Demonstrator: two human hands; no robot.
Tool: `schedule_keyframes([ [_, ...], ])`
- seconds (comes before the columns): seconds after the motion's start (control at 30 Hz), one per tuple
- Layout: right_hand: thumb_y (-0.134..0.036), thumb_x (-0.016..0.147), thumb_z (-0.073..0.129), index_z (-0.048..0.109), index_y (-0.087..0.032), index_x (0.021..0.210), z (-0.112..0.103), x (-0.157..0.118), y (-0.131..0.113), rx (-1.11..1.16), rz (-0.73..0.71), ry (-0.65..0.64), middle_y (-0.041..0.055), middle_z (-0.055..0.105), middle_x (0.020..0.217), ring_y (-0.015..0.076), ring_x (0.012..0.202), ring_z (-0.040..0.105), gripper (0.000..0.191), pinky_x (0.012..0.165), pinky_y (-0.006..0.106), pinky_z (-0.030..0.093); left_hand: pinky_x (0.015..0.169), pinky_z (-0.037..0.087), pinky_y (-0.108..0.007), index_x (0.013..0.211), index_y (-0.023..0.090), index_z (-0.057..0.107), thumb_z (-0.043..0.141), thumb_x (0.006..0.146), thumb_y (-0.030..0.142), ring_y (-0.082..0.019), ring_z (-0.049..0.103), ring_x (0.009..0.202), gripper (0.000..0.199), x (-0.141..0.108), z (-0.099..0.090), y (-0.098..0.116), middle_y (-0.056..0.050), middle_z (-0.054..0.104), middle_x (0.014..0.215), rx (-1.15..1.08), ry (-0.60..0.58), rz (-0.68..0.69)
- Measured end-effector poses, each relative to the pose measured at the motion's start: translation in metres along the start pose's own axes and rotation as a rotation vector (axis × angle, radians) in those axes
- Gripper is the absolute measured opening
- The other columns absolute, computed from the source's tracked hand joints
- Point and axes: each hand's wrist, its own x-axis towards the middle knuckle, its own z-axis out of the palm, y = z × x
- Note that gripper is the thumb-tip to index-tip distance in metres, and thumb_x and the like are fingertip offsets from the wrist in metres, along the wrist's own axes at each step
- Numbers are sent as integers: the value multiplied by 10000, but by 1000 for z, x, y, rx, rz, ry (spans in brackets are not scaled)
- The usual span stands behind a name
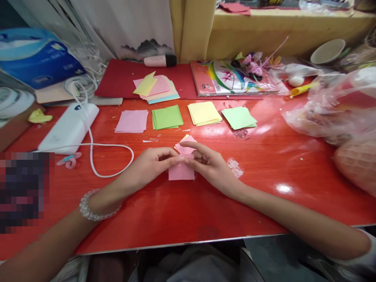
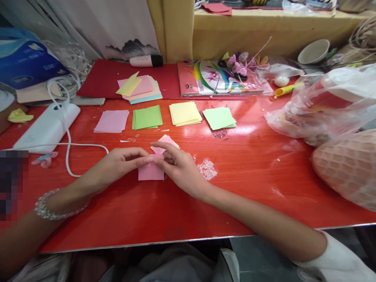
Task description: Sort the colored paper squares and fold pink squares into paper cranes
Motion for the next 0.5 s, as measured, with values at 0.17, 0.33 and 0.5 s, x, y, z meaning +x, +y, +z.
schedule_keyframes([
  [0.17,-217,910,481,544,-181,1134,1,-1,-4,-82,-34,-42,-57,345,631,85,574,355,235,539,233,304,676,369,-232,796,189,631,533,838,487,-123,512,755,317,0,0,-3,31,594,779,-2,0,15],
  [0.33,-180,928,437,507,-168,1141,2,-2,-6,-167,-71,-69,-63,382,619,84,562,377,224,544,229,314,702,375,-244,810,186,622,529,845,475,-129,524,772,305,2,-1,-5,27,601,794,47,-24,32],
  [0.5,-154,928,424,492,-174,1142,2,-1,-7,-223,-82,-74,-67,388,612,82,556,377,225,548,220,316,700,373,-231,787,178,594,540,850,423,-117,516,769,259,3,-1,-4,33,586,795,-12,-18,30],
])
